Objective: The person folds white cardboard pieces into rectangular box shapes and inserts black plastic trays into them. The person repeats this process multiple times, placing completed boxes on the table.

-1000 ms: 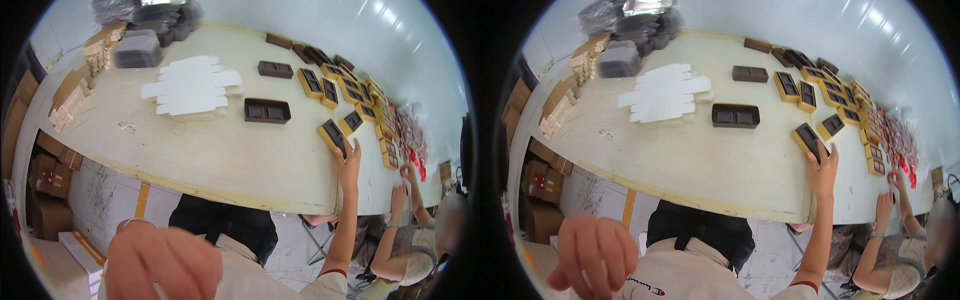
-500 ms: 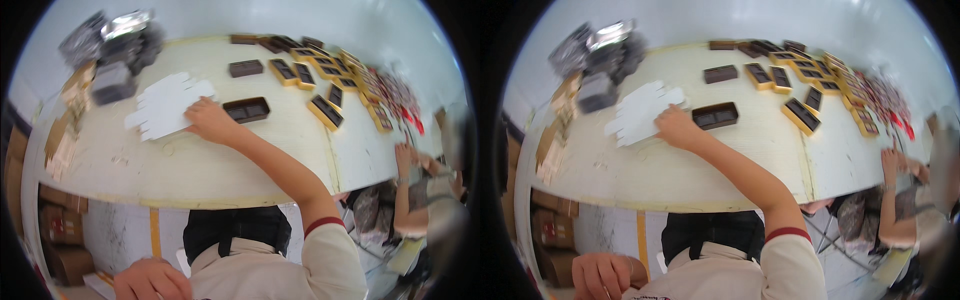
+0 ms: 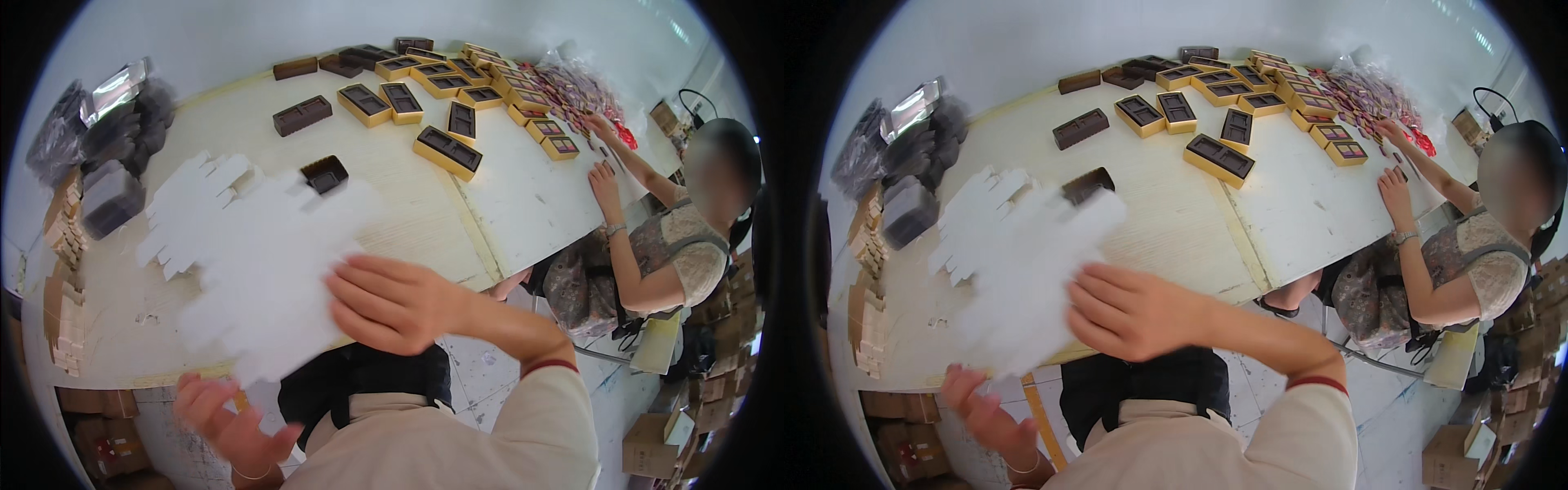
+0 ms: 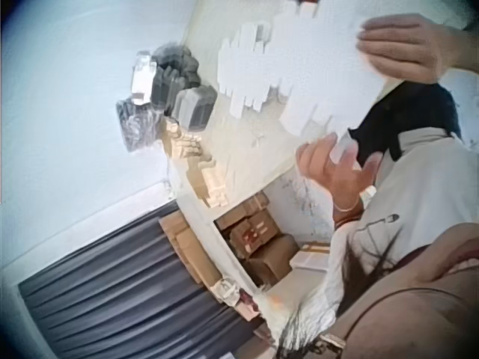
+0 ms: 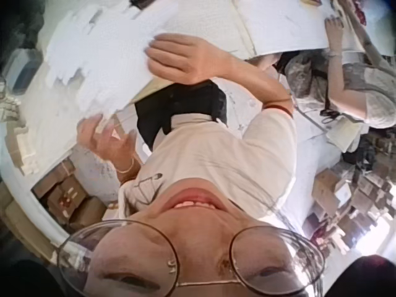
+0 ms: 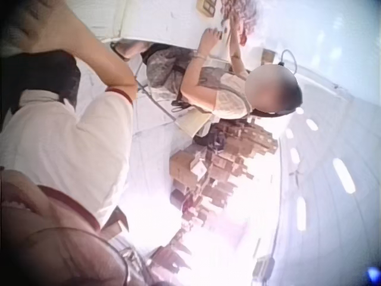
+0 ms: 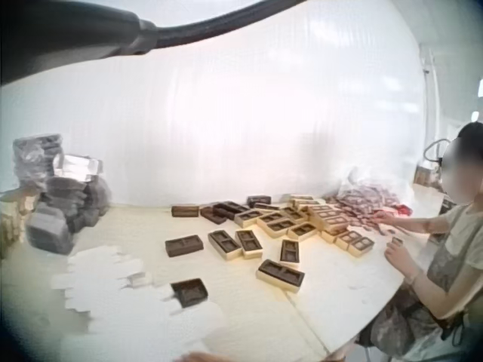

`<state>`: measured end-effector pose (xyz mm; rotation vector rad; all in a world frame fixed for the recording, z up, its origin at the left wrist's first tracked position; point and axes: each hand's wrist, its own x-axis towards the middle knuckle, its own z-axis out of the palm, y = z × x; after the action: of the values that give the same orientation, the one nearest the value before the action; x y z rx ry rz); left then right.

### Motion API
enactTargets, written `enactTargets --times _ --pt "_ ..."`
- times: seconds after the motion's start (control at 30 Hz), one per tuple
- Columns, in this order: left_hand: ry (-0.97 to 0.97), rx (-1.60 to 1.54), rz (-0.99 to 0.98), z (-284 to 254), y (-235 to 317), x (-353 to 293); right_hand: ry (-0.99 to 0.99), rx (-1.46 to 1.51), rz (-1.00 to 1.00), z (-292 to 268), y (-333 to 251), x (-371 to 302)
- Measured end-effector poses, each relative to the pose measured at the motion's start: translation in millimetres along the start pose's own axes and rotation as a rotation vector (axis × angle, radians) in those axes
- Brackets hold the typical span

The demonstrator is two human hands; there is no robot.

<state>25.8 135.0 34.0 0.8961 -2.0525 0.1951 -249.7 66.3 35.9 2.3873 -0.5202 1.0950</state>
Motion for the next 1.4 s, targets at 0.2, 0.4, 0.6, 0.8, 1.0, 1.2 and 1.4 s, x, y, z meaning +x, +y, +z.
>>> enactTargets --times 0.2,0.4,0.6,0.8,1.0,1.2,1.4 --pt "-0.431 -0.196 0.045 65 -10 -23 -0.204 0.199 0.319 4 -72 -77" --pt "-0.428 -0.369 -0.421 77 -6 -11 -0.267 0.417 0.915 20 -65 -57" --pt "-0.438 0.004 -0.03 78 2 -18 -0.347 0.15 0.558 27 -63 -68" --pt "-0.344 -0.129 0.037 79 -8 -28 -0.289 0.089 0.361 21 -81 -68" --pt "-0.619 -0.338 -0.266 84 -26 6 -0.522 0.513 0.825 27 -52 -41" --pt "-0.519 -0.27 -0.221 87 -23 4 -0.605 0.586 0.874 21 -43 -33" --pt "-0.521 -0.298 -0.198 87 -25 -2 -0.558 0.398 0.794 22 -62 -34"
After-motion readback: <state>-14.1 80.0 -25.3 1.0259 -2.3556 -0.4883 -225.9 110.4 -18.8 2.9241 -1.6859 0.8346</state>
